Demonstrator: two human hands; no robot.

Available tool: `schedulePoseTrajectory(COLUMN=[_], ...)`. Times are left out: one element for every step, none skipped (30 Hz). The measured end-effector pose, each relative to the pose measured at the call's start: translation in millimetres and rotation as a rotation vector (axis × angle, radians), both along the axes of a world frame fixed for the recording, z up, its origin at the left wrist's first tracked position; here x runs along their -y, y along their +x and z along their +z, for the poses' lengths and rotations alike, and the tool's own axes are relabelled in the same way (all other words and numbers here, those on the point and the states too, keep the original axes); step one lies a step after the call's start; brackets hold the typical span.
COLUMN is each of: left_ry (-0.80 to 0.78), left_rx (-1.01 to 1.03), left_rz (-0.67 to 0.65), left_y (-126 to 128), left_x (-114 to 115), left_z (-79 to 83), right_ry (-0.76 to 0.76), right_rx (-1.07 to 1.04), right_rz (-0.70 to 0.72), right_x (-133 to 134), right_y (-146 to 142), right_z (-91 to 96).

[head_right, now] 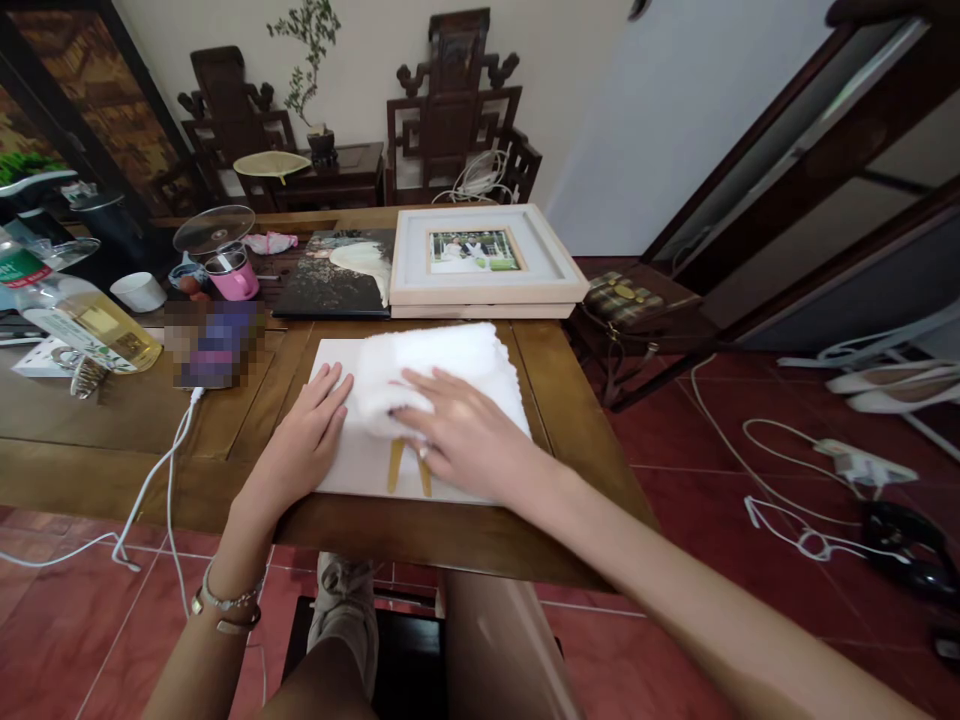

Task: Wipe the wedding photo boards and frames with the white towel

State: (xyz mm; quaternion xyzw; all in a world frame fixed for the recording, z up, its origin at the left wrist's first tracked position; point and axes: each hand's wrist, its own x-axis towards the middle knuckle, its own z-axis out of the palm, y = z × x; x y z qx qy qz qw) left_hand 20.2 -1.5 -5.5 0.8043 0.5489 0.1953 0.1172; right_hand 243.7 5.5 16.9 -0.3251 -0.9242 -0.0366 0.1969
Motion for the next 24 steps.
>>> schedulePoseTrajectory(left_ry=[-0.001, -0.001, -0.001, 0.000, 0.000, 0.000, -0.001, -0.002, -0.004, -0.006, -0.011, -0.016, -0.022, -0.026, -0.026, -0.024, -0.019, -0.012, -0.006, -0.002, 0.002, 0.004, 0.005, 0.005], left_rx=[-0.001, 0.001, 0.005, 0.011, 0.015, 0.018, 0.018, 0.017, 0.016, 0.014, 0.014, 0.013, 0.012, 0.010, 0.011, 0.014, 0.020, 0.028, 0.036, 0.041, 0.044, 0.044, 0.043, 0.040], left_rz=[0.002, 0.003, 0.004, 0.005, 0.006, 0.007, 0.008, 0.010, 0.011, 0.011, 0.011, 0.010, 0.007, 0.002, -0.002, -0.005, -0.009, -0.010, -0.011, -0.012, -0.013, -0.013, -0.012, -0.009], left_y=[0.1, 0.1, 0.0, -0.1, -0.3, -0.5, -0.6, -0.7, -0.7, -0.7, -0.8, -0.8, -1.0, -1.2, -1.6, -2.1, -2.5, -3.0, -3.3, -3.4, -3.4, -3.2, -2.8, -2.4], left_x=[0.0, -0.1, -0.2, -0.3, -0.5, -0.7, -0.9, -1.0, -1.1, -1.0, -0.9, -0.8, -0.6, -0.4, -0.3, -0.3, -0.3, -0.4, -0.5, -0.6, -0.8, -0.9, -1.0, -1.1], left_z=[0.1, 0.1, 0.0, -0.2, -0.5, -0.9, -1.2, -1.4, -1.4, -1.1, -0.6, 0.0, 0.6, 1.2, 1.5, 1.5, 1.3, 0.9, 0.2, -0.4, -1.0, -1.6, -1.9, -2.1], right_ry=[-0.004, -0.017, -0.034, -0.047, -0.053, -0.052, -0.049, -0.045, -0.043, -0.041, -0.036, -0.026, -0.012, 0.001, 0.008, 0.007, -0.001, -0.017, -0.038, -0.061, -0.079, -0.093, -0.102, -0.103], right_rx=[0.006, 0.014, 0.024, 0.032, 0.041, 0.050, 0.060, 0.070, 0.078, 0.082, 0.078, 0.065, 0.042, 0.014, -0.014, -0.036, -0.055, -0.064, -0.064, -0.056, -0.045, -0.031, -0.016, -0.006], right_rz=[-0.042, -0.082, -0.112, -0.130, -0.136, -0.129, -0.113, -0.088, -0.059, -0.030, -0.004, 0.019, 0.037, 0.052, 0.066, 0.081, 0.095, 0.106, 0.111, 0.110, 0.102, 0.089, 0.071, 0.050], right_x=[-13.4, -25.1, -34.3, -40.7, -43.7, -43.1, -39.1, -31.9, -21.7, -9.3, 4.8, 19.8, 35.0, 49.6, 62.8, 73.9, 82.4, 87.8, 89.7, 88.2, 83.3, 75.4, 65.1, 53.0], right_y=[-2.7, -5.8, -9.1, -12.2, -14.9, -16.9, -18.3, -19.1, -19.7, -20.1, -20.7, -21.6, -22.7, -23.9, -25.0, -25.8, -25.9, -25.3, -23.9, -21.8, -19.4, -16.9, -14.6, -13.0], right_z=[0.3, 0.5, 0.7, 0.7, 0.5, 0.0, -0.5, -1.1, -1.6, -1.9, -1.9, -1.5, -0.7, 0.5, 2.1, 4.0, 6.0, 8.1, 10.0, 11.6, 12.8, 13.5, 13.7, 13.4])
